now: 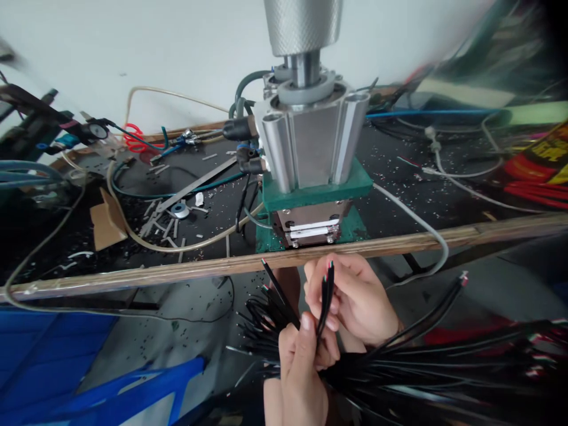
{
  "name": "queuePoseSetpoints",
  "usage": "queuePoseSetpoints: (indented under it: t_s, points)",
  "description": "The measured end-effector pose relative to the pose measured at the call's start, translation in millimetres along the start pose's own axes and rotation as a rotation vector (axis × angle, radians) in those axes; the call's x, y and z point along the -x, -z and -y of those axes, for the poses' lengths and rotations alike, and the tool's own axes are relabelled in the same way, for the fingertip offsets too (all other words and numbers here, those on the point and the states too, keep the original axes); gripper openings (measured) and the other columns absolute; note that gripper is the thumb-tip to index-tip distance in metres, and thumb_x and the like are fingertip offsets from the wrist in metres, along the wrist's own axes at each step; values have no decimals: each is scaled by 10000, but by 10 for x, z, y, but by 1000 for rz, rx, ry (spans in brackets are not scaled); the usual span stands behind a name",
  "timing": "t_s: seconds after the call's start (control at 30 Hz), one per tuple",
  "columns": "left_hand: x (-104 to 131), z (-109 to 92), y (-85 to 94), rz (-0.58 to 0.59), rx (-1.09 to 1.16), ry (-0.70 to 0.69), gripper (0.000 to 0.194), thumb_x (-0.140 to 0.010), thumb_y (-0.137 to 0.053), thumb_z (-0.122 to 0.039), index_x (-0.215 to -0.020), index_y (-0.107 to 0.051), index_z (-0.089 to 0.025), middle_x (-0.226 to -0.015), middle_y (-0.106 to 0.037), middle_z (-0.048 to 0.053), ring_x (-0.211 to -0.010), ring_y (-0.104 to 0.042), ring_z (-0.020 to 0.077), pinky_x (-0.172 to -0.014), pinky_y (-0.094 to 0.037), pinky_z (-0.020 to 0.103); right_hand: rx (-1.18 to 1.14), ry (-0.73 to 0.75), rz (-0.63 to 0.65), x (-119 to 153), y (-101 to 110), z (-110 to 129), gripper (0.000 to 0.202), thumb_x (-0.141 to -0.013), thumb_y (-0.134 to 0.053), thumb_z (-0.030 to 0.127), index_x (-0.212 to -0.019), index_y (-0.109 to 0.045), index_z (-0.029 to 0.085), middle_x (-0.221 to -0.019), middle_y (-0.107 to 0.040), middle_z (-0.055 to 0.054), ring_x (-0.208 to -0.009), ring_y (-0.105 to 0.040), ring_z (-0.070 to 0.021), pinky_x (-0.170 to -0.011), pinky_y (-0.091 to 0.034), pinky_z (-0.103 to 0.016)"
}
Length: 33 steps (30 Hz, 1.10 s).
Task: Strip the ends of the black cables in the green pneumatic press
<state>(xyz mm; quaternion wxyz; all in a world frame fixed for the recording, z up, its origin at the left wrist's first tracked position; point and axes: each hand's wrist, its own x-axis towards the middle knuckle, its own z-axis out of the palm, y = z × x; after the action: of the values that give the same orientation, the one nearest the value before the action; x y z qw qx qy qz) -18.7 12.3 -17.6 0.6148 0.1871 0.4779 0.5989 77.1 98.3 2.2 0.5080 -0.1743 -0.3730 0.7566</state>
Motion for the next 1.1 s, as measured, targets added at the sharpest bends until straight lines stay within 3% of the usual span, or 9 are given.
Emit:
queuePoseSetpoints:
  t_s: [0.07,0.17,0.37,0.57,0.67,0.77,0.9,1.0,1.1]
  points:
    - [-6,51,27,1,-8,-14,733,-871,-895,-720,-508,-560,-180,-479,-383,-51,-479,-298,84,-526,-165,274,74,-90,-45,-38,-1,26,473,-1049,-778,577,-833,-823,159,-631,-528,35,-483,-414,-67,-455,-278,-219]
    - [12,111,56,4,-25,-21,756,-868,-905,-712,-493,-505,-191,-477,-341,-65,-476,-299,78,-528,-184,265,334,-190,-51,-71,-5,83,323,-921,-951,459,-923,-829,160,-724,-639,18,-625,-509,-94,-552,-388,-207]
    - [57,119,56,15,-34,-25,719,-849,-934,-694,-540,-526,-191,-474,-386,-64,-478,-328,74,-528,-233,249,355,-269,23,-35,-73,164,308,-933,-891,428,-814,-768,171,-661,-619,31,-569,-512,-102,-511,-353,-229]
    - [80,-95,26,21,-24,-10,451,-813,-1017,-575,-856,-806,-179,-620,-371,-85,-548,-213,55,-521,-207,202,311,-124,-305,-18,-276,171,362,-919,-834,396,-696,-634,192,-584,-529,61,-504,-412,-75,-490,-318,-218]
    - [100,-182,23,11,-63,-49,358,-852,-1013,-491,-1080,-886,-246,-731,-534,-37,-598,-390,65,-553,-365,149,320,-78,-454,-59,-361,144,402,-968,-795,454,-692,-655,197,-545,-525,57,-466,-426,-81,-446,-323,-206]
    - [93,-201,46,27,-81,-68,273,-908,-980,-424,-1147,-907,-315,-824,-694,-5,-722,-632,93,-701,-540,130,349,-21,-537,-112,-400,129,435,-998,-784,476,-674,-671,208,-511,-536,50,-433,-452,-92,-410,-356,-203]
    - [59,-205,80,-16,-20,-44,250,-926,-969,-357,-1171,-918,-336,-1000,-838,28,-687,-695,76,-640,-550,113,369,5,-562,-177,-407,133,430,-993,-787,446,-649,-667,218,-486,-537,47,-404,-460,-101,-378,-365,-206]
    - [43,-263,78,-3,-41,-73,166,-962,-933,-388,-1079,-918,-271,-745,-718,-11,-527,-529,62,-522,-467,129,392,4,-602,-210,-421,147,438,-1004,-769,393,-623,-652,213,-490,-527,53,-431,-451,-91,-409,-360,-202]
    - [31,-341,55,66,-110,-90,254,-1008,-876,-443,-911,-858,-209,-609,-503,-54,-508,-389,72,-500,-413,155,433,41,-599,-228,-436,157,472,-1034,-733,380,-607,-637,205,-525,-529,45,-478,-438,-91,-438,-330,-219]
